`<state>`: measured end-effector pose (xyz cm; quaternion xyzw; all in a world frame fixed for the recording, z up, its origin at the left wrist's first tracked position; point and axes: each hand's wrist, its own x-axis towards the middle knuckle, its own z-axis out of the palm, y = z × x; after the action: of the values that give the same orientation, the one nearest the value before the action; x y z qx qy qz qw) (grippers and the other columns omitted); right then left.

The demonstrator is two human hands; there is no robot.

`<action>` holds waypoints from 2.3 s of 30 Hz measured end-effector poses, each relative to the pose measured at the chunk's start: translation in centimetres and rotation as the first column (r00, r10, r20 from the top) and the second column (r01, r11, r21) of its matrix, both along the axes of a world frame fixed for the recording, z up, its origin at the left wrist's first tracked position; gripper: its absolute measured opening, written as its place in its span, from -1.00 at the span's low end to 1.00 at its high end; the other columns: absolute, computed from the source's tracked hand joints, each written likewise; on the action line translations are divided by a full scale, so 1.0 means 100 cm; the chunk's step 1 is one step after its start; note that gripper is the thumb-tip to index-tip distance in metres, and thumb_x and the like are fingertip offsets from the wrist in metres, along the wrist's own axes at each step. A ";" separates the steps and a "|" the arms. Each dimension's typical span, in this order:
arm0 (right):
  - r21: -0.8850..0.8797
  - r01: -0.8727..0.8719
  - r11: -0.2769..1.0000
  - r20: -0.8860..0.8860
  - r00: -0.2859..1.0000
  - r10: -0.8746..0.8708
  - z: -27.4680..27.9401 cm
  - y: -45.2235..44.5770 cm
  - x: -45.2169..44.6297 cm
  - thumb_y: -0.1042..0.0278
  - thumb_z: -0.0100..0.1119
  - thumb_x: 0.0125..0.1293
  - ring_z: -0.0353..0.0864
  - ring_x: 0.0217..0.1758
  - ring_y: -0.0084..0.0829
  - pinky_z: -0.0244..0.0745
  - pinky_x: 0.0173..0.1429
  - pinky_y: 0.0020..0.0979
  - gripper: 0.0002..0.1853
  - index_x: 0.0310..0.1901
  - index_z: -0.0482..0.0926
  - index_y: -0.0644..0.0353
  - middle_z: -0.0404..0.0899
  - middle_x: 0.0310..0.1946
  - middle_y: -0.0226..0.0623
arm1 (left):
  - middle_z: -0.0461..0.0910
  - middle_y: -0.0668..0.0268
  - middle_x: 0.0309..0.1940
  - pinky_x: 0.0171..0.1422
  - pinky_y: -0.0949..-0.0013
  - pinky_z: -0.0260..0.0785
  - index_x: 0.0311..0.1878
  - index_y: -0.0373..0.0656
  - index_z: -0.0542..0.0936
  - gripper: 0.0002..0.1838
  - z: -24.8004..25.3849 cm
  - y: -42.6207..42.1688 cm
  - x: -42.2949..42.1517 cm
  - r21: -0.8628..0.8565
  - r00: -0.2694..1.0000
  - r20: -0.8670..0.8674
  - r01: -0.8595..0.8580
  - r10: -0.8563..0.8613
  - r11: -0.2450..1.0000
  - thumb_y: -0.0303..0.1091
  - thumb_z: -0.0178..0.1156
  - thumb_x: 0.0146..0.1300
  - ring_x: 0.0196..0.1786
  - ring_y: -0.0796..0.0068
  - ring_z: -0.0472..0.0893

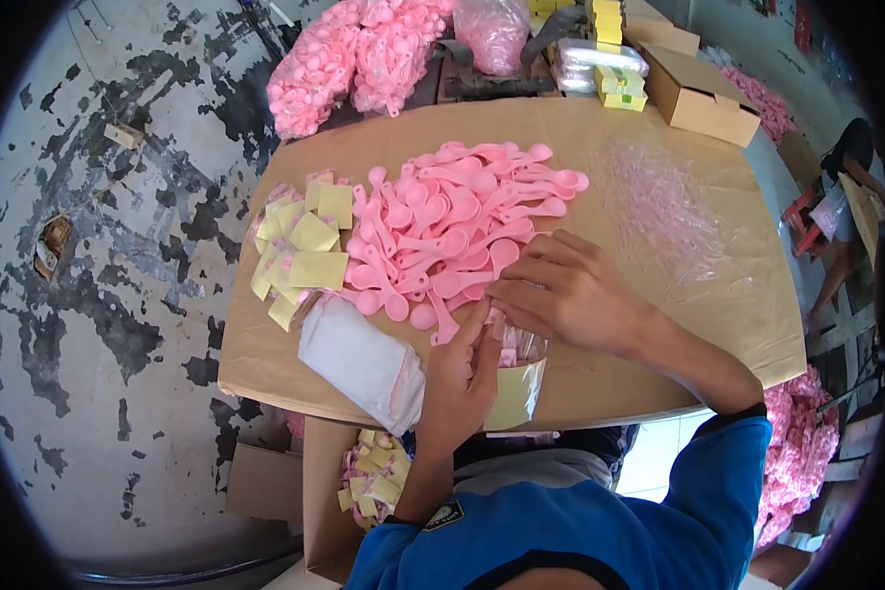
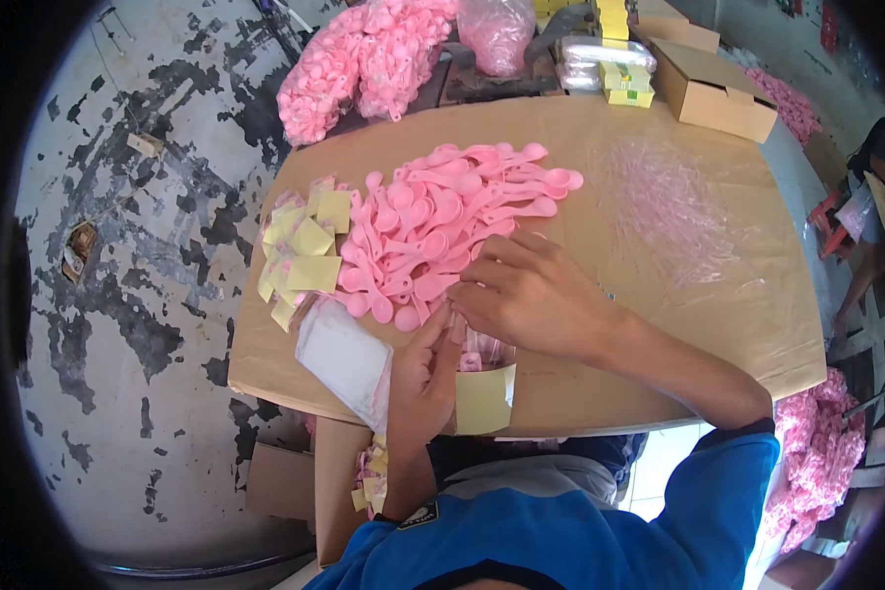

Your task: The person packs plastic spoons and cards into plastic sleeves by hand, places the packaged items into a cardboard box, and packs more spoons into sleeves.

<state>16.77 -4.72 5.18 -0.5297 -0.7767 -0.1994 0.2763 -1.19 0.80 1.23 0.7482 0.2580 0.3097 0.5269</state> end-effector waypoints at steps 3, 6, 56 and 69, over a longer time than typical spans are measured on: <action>-0.047 0.021 0.999 0.065 0.998 -0.018 -0.004 -0.002 -0.001 0.24 0.34 0.03 0.56 -0.11 -0.38 0.48 -0.02 -0.32 -0.78 -0.31 0.62 0.12 0.58 -0.37 -0.43 | 0.30 0.45 -0.58 -0.50 0.49 0.09 0.34 -0.34 0.39 -0.59 -0.001 0.000 -0.001 0.041 0.997 -0.064 0.041 -0.038 0.998 -0.45 0.01 0.47 -0.54 0.73 0.22; -0.074 0.003 0.997 0.001 1.000 -0.003 -0.008 0.002 0.005 0.25 0.34 0.02 0.55 -0.10 -0.38 0.47 0.00 -0.32 -0.78 -0.32 0.61 0.13 0.57 -0.37 -0.42 | 0.31 0.48 -0.56 -0.49 0.53 0.08 0.35 -0.32 0.38 -0.58 -0.001 -0.001 0.000 0.028 0.998 -0.039 0.053 -0.052 0.998 -0.45 0.01 0.47 -0.52 0.75 0.22; -0.367 -0.383 0.848 -0.806 0.586 -0.084 -0.022 -0.016 0.020 0.45 0.28 0.31 0.67 -0.14 -0.55 0.56 -0.03 -0.47 -0.77 -0.01 0.68 0.23 0.73 -0.17 -0.27 | 0.65 0.28 -0.26 -0.26 0.54 0.51 0.07 -0.39 0.57 -0.71 -0.037 0.017 0.027 -0.535 0.889 0.444 0.160 0.115 0.829 -0.36 0.09 0.45 -0.32 0.60 0.65; -0.303 -0.406 0.862 -0.921 0.357 -0.156 -0.028 -0.017 0.023 0.53 0.25 0.29 0.53 -0.37 -0.72 0.44 -0.30 -0.59 -0.82 -0.09 0.71 0.27 0.69 -0.36 -0.36 | 0.64 0.29 -0.18 -0.04 0.54 0.45 0.09 -0.29 0.54 -0.76 -0.034 0.027 0.016 -0.471 0.914 0.396 0.288 -0.091 0.834 -0.41 0.05 0.46 -0.13 0.64 0.60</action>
<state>19.11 -6.43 2.42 -0.5349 -0.5465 0.3570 0.5364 0.37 3.54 -2.13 0.5307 0.1550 0.3043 0.7757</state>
